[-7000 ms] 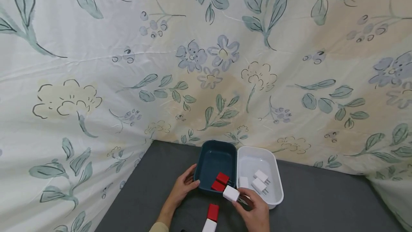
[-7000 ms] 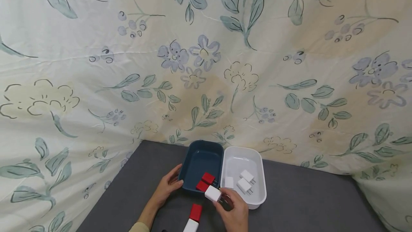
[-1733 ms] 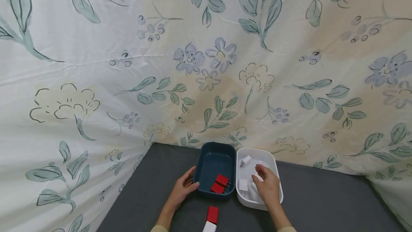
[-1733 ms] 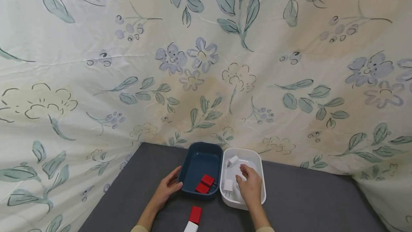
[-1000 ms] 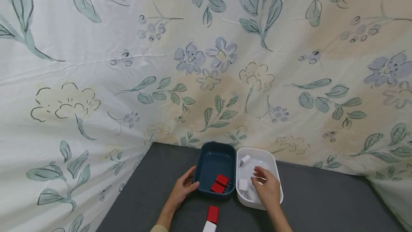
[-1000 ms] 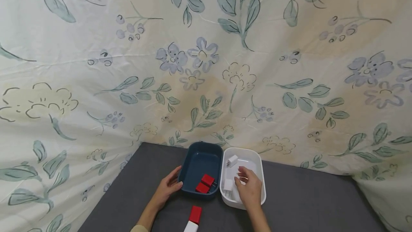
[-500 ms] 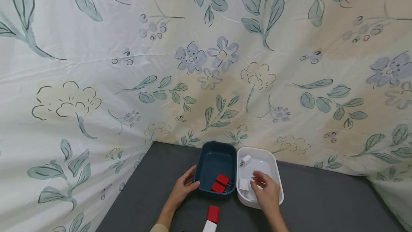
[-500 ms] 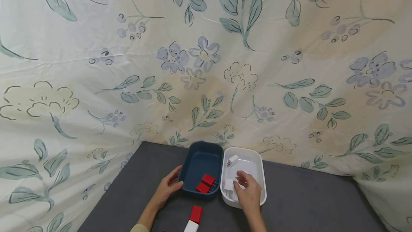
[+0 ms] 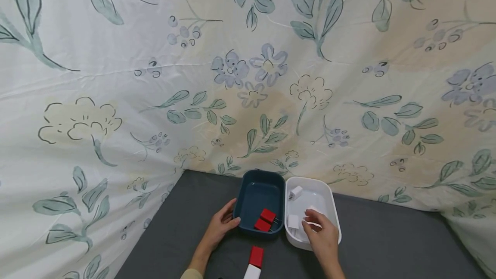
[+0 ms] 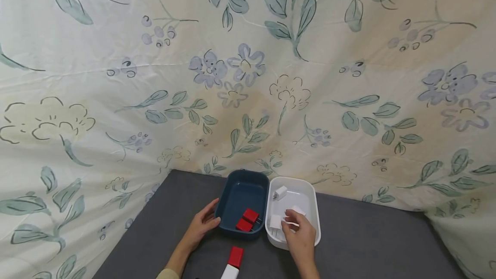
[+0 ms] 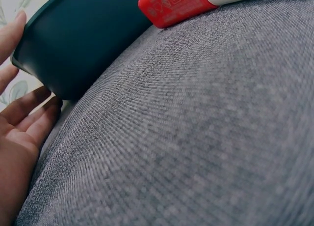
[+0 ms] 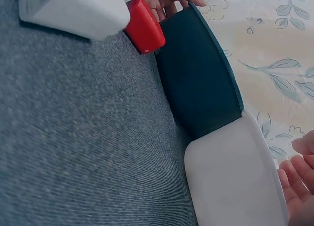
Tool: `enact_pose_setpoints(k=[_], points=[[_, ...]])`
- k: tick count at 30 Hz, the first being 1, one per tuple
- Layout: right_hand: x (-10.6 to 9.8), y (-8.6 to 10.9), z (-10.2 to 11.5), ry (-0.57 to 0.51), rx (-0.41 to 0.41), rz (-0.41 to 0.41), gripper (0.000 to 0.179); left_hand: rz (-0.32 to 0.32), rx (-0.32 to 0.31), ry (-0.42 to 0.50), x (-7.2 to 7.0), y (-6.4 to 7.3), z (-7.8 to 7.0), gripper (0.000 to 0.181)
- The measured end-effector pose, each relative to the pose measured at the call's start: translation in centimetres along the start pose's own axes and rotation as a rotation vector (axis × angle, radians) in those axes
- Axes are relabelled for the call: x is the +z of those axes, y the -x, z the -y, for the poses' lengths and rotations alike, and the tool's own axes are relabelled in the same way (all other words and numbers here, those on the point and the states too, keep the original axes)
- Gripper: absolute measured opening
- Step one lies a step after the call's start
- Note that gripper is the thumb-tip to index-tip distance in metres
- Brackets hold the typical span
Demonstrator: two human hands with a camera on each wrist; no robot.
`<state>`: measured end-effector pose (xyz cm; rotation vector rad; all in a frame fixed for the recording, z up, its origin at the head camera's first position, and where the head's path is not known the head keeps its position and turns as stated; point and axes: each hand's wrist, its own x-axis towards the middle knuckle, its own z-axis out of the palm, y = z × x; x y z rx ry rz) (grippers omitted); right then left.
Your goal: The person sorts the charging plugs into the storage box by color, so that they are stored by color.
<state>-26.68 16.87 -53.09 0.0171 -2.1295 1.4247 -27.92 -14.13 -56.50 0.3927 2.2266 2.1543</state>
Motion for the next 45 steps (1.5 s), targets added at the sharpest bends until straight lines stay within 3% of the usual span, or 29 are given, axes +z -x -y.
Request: enact_pose_setpoints(k=[13, 26, 39, 45], points=[[-0.1, 1.4, 0.5, -0.025, 0.044, 0.044, 0.031, -0.005, 0.001, 0.002, 0.1, 0.0, 0.0, 0.063], [-0.7, 2.3, 1.0, -0.076, 0.142, 0.027, 0.024, -0.002, -0.007, 0.005, -0.1, 0.0, 0.2, 0.062], [-1.0, 3.9, 1.1, -0.046, 0.13, 0.029, 0.026, 0.002, -0.004, -0.001, -0.1, 0.0, 0.2, 0.063], [-1.0, 4.7, 1.3, -0.024, 0.125, 0.09, 0.024, -0.005, -0.001, -0.004, 0.0, 0.0, 0.2, 0.063]])
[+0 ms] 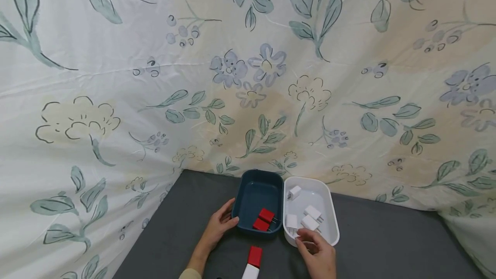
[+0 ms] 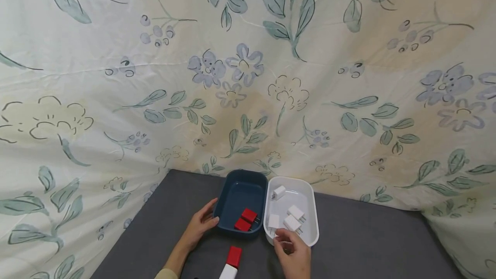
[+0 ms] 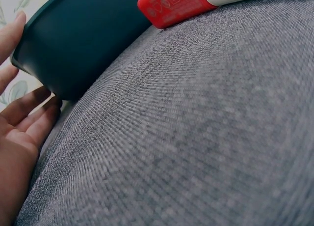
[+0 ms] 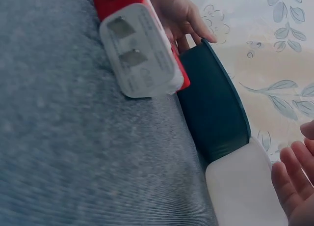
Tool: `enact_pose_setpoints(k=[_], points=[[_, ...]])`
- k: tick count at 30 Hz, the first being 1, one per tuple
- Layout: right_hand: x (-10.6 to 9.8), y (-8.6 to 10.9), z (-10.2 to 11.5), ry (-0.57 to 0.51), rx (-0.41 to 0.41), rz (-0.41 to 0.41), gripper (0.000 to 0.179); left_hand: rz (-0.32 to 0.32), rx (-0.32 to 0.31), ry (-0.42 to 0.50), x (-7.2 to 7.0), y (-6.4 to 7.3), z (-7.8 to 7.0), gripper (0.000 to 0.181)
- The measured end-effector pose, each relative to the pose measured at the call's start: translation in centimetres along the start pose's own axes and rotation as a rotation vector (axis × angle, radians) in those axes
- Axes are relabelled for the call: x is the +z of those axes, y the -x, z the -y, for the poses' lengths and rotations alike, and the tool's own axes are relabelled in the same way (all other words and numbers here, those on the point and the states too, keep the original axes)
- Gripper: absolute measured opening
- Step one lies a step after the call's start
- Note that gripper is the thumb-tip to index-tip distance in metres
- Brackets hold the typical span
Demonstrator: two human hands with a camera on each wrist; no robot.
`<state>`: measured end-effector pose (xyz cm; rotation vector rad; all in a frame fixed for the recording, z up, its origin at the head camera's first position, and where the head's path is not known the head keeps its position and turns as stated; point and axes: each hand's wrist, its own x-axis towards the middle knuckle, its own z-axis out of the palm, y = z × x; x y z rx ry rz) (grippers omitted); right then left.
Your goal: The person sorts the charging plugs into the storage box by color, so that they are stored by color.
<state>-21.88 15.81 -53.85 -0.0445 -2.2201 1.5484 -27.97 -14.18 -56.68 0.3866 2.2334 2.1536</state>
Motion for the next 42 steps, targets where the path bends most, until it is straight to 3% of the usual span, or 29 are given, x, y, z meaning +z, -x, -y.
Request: enact_pose_setpoints(k=[5, 16, 26, 33, 42], points=[[0.1, 0.6, -0.3, -0.038, -0.007, 0.051, 0.024, 0.0, -0.004, 0.003, 0.0, 0.0, 0.1, 0.063], [0.1, 1.4, -0.4, -0.051, -0.04, 0.072, 0.027, -0.004, -0.004, 0.004, 0.0, -0.1, -0.1, 0.062], [-0.3, 1.8, 0.3, 0.042, 0.127, 0.236, 0.02, -0.002, 0.011, -0.012, 0.0, 0.0, -0.3, 0.063], [0.1, 2.2, -0.3, -0.017, 0.113, 0.246, 0.023, -0.001, -0.007, 0.014, 0.0, -0.1, -0.4, 0.062], [0.0, 2.5, -0.8, -0.008, 0.181, 0.301, 0.026, -0.002, -0.026, 0.018, 0.0, -0.1, -0.2, 0.062]])
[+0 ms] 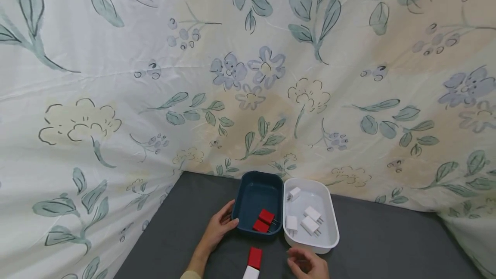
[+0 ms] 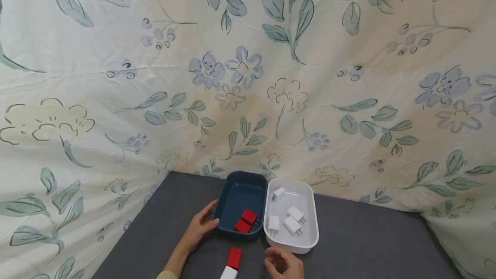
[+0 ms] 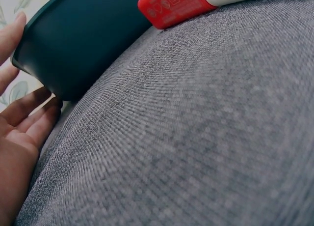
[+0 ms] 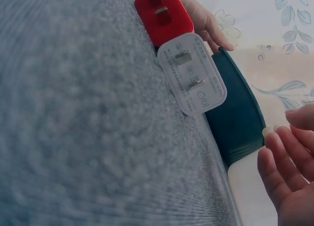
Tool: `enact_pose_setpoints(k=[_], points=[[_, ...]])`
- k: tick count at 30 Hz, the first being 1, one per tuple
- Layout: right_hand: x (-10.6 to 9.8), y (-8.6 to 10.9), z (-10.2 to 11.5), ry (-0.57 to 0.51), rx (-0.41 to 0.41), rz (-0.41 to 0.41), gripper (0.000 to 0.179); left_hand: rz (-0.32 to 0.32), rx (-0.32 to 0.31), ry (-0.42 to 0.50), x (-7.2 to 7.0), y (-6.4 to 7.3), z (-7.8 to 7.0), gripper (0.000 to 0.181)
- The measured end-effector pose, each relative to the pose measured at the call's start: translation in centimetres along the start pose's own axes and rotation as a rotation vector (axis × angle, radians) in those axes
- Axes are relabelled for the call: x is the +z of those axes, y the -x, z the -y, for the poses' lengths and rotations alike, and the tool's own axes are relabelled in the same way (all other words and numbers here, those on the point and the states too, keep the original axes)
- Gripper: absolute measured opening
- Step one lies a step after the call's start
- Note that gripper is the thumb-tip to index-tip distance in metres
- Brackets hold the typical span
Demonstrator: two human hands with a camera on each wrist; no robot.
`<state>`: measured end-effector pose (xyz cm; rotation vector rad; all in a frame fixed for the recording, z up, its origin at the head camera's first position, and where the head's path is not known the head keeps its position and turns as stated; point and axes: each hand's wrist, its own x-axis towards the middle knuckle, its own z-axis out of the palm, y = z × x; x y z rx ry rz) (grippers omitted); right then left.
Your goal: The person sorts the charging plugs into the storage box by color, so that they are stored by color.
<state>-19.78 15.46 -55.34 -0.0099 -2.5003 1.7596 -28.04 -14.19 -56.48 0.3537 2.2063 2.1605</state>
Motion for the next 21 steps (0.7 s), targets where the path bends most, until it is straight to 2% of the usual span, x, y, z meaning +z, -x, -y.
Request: enact_pose_setpoints(k=[7, 9, 11, 17, 21], points=[[-0.3, 0.3, -0.3, 0.012, 0.004, 0.089, 0.032, 0.01, -0.006, 0.005, 0.0, 0.1, 0.2, 0.061], [-0.4, 0.3, -0.5, 0.002, -0.007, 0.135, 0.033, 0.008, -0.003, 0.008, -0.1, 0.1, 0.2, 0.061], [-0.5, 0.3, -0.6, -0.018, -0.036, 0.204, 0.036, 0.006, 0.0, 0.009, -0.1, 0.1, 0.2, 0.061], [-0.8, -0.1, -1.5, -0.129, -0.189, 0.468, 0.041, 0.003, 0.0, 0.018, -0.1, 0.0, 0.0, 0.062], [-0.9, -0.5, -1.9, -0.202, -0.229, 0.601, 0.042, -0.003, 0.001, 0.02, -0.1, 0.0, 0.0, 0.062]])
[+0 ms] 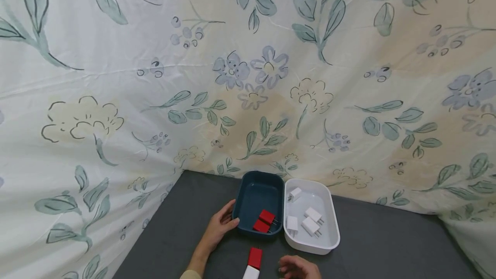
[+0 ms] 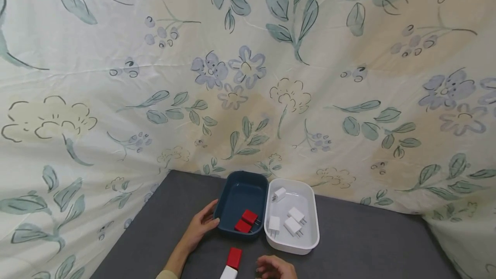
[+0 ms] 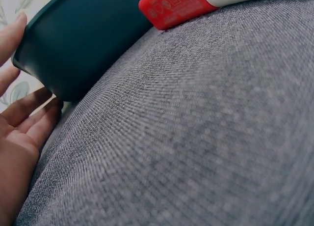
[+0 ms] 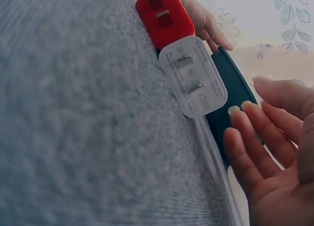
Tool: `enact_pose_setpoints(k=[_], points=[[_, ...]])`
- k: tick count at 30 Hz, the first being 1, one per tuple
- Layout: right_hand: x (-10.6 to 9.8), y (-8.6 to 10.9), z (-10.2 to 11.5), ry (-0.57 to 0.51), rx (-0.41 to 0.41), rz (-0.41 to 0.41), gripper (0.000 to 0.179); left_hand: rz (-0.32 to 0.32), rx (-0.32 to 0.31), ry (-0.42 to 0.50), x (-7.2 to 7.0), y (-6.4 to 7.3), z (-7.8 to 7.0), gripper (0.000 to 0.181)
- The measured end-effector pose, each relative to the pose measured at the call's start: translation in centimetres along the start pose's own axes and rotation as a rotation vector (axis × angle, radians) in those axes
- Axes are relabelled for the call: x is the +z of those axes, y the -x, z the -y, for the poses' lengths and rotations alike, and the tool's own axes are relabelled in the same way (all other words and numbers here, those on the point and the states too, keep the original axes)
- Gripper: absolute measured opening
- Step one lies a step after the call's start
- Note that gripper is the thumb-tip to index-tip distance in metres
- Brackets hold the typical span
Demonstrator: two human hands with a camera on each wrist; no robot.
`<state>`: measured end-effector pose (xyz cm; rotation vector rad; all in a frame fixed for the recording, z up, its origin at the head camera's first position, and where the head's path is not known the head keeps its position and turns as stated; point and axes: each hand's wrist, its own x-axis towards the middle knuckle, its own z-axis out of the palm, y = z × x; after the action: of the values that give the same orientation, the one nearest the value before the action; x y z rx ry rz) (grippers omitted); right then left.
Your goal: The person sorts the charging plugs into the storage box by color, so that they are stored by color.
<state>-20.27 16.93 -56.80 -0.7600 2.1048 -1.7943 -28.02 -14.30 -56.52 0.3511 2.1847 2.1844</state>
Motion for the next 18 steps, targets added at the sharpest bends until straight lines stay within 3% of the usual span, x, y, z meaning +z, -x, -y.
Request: enact_pose_setpoints(k=[8, 18], points=[[0.2, -0.4, -0.3, -0.042, 0.058, 0.176, 0.04, 0.011, 0.003, -0.003, 0.0, 0.1, 0.1, 0.062], [0.9, -0.7, 0.0, 0.023, 0.062, 0.214, 0.041, -0.017, 0.023, -0.019, -0.2, -0.8, 2.3, 0.06]])
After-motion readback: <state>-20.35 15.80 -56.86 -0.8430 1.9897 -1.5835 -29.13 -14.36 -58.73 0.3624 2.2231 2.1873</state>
